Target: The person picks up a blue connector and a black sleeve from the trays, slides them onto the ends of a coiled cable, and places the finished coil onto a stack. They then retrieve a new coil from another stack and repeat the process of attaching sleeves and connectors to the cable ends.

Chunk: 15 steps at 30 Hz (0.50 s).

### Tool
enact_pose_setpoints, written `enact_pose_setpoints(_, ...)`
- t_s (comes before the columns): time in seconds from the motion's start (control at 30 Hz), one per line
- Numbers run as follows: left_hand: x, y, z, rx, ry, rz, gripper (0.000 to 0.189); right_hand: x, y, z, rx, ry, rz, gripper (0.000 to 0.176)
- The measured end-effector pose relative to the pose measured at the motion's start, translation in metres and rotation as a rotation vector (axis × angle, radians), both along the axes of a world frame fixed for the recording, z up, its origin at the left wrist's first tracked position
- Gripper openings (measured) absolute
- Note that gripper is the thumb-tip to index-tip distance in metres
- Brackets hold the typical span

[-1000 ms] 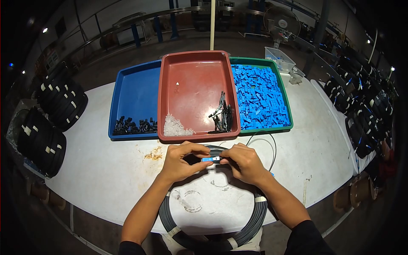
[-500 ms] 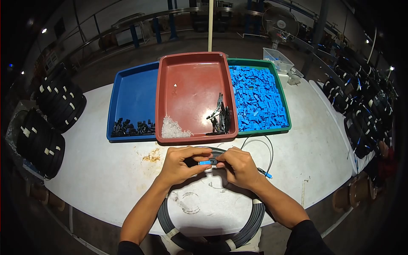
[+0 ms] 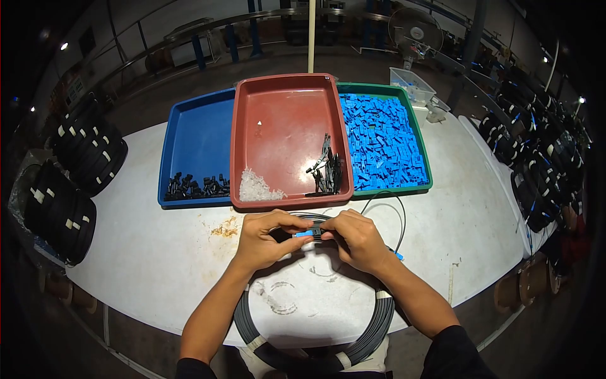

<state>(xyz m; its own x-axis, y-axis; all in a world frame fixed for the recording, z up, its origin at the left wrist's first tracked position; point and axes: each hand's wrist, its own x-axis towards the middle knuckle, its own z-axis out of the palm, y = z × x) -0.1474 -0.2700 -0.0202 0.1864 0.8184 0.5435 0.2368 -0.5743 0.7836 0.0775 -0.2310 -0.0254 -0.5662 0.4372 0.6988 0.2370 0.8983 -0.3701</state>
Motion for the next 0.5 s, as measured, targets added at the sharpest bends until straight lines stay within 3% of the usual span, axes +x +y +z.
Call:
enact_pose_setpoints(0.27, -0.001, 0.002, -0.004, 0.088, 0.02, 0.01, 0.023, 0.001, 0.002, 0.0, 0.058, -0.038, -0.02, 0.017)
enact_pose_setpoints(0.33, -0.003, 0.008, -0.008, 0.241, 0.135, -0.005, 0.02, 0.002, 0.002, -0.002, 0.04, -0.042, -0.02, 0.017)
enact_pose_setpoints(0.5, -0.002, 0.006, -0.004, 0.35, 0.279, 0.028, 0.019, 0.001, 0.0, -0.001, 0.037, -0.1, -0.017, 0.017)
